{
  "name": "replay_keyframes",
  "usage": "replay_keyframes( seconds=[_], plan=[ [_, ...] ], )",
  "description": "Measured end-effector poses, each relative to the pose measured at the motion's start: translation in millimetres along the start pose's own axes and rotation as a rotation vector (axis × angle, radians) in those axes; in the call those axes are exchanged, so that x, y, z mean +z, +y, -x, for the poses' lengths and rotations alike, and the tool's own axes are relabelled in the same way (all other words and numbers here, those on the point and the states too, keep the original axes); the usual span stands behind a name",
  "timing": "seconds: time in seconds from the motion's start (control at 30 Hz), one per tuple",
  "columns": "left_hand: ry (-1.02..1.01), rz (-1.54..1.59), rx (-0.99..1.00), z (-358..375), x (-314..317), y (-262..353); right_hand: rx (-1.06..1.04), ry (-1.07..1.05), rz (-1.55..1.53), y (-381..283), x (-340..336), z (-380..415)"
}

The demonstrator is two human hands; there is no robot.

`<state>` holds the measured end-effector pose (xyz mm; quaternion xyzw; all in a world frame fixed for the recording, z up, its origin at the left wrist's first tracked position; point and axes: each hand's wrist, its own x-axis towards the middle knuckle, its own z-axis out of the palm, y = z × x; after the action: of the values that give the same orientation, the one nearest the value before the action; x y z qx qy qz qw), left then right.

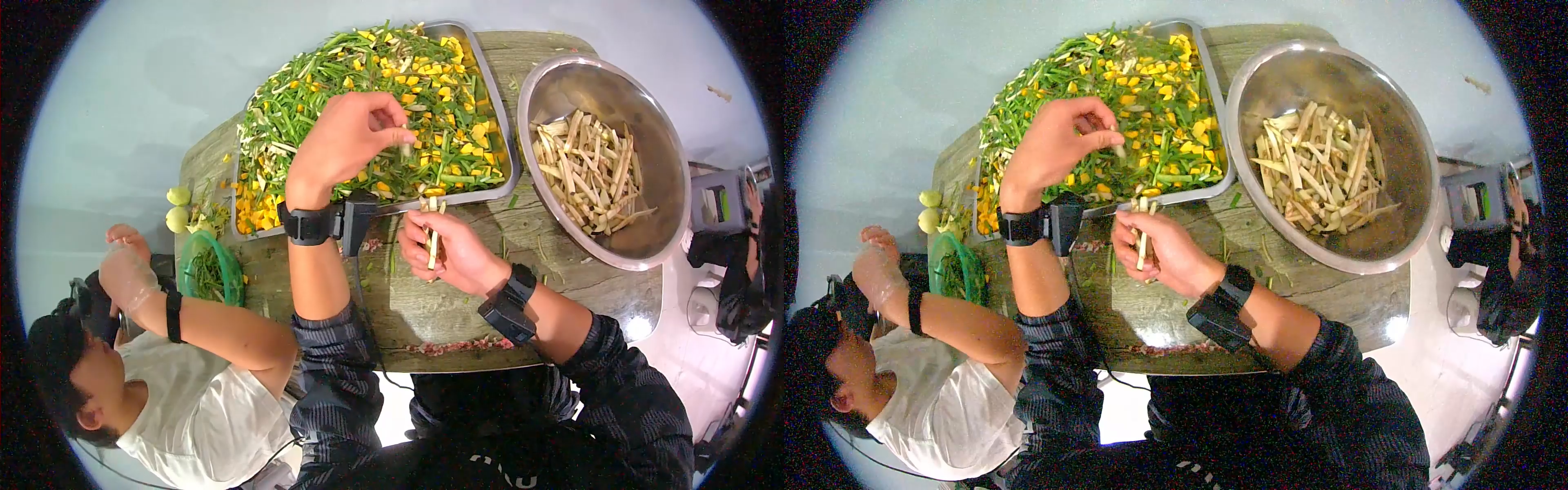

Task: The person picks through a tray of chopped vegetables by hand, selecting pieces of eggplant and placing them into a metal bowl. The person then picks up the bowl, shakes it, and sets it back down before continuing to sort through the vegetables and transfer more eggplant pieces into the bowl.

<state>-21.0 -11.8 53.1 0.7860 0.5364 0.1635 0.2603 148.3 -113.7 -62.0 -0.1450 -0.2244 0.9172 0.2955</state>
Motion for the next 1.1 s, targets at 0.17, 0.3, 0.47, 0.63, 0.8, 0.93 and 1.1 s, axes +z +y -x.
replay_keyframes(
  seconds=[0.17, 0.3, 0.47, 0.63, 0.8, 0.93, 1.1],
  plan=[
    [0.198, -0.110, 0.093, 21.8, -5.3, 2.7, -0.009, 0.002, 0.013, 1.9, -0.1, -0.5],
    [0.297, 0.022, -0.087, 49.3, 2.8, 15.7, -0.028, -0.013, 0.033, 2.3, 0.1, 0.6],
    [0.423, -0.018, -0.129, 62.5, 22.6, 12.6, -0.046, -0.006, 0.034, 4.1, 0.4, -1.0],
    [0.521, 0.318, -0.041, 57.8, 39.3, -11.7, -0.033, 0.001, -0.010, 2.5, 2.9, -0.7],
    [0.509, 0.392, -0.189, 57.4, 45.8, -10.5, -0.059, -0.013, -0.053, 5.6, 2.3, -5.0],
    [0.463, 0.416, -0.200, 44.8, 52.5, -20.3, -0.020, 0.021, 0.011, 0.5, 7.2, 0.3],
    [0.323, -0.006, -0.172, 40.0, 57.2, -17.8, -0.059, -0.012, -0.009, 5.1, 0.6, -4.6]
  ],
)
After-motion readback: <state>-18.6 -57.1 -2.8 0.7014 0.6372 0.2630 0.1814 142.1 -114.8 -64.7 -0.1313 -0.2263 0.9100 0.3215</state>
